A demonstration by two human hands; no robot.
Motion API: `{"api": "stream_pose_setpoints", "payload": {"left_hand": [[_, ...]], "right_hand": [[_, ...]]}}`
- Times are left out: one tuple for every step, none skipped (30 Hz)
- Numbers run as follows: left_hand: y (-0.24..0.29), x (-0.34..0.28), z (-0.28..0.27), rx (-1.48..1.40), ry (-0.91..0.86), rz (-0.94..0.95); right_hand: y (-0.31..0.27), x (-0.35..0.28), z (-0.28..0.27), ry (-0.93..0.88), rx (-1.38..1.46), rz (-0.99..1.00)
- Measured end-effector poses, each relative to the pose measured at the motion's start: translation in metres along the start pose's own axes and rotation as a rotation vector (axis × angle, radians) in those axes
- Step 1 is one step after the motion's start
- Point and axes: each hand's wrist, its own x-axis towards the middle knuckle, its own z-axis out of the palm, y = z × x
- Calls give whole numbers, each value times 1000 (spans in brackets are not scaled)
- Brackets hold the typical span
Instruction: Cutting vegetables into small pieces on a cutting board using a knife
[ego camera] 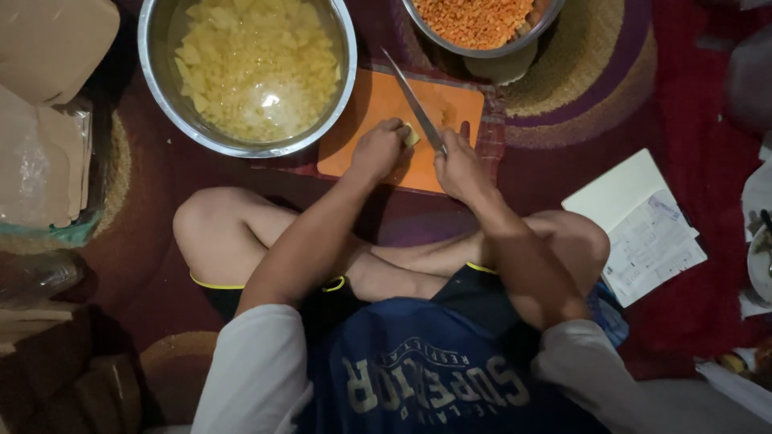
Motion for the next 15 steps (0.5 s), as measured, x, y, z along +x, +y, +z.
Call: {"api": "stream_pose_setpoints", "payload": {"left_hand": [[-3,1,7,-2,-4,-1],[-6,1,15,34,25,15],[-9,4,21,71,56,33],[-7,3,17,71,54,35],[-5,2,13,42,70,32],[-3,1,9,13,87,30],[1,0,4,12,84,31],[5,-2,0,24,95,20],[8,-3,-5,36,108,9],[8,-3,-5,36,107,9],[7,-2,-4,29,102,11],[6,-2,-4,22,97,12],[7,-2,-5,22,97,11],[7,-3,-6,21,75,15],[6,-2,-7,23,56,18]], "right_hand": [[4,-1,6,-3,1,4],[7,-2,12,-13,-16,3],[11,-1,17,-19,-33,1],[5,-2,14,-19,-32,3],[-1,-4,11,-59,-98,8],[-7,-6,8,-99,-164,13],[4,-3,18,-100,-163,16],[14,0,28,-103,-137,9],[25,5,37,-105,-111,0],[23,4,36,-106,-111,1],[22,4,34,-120,-95,3],[20,3,32,-135,-80,5],[15,1,30,-136,-80,5],[10,-2,29,-130,-148,-9],[5,-2,28,-124,-215,-26]]}}
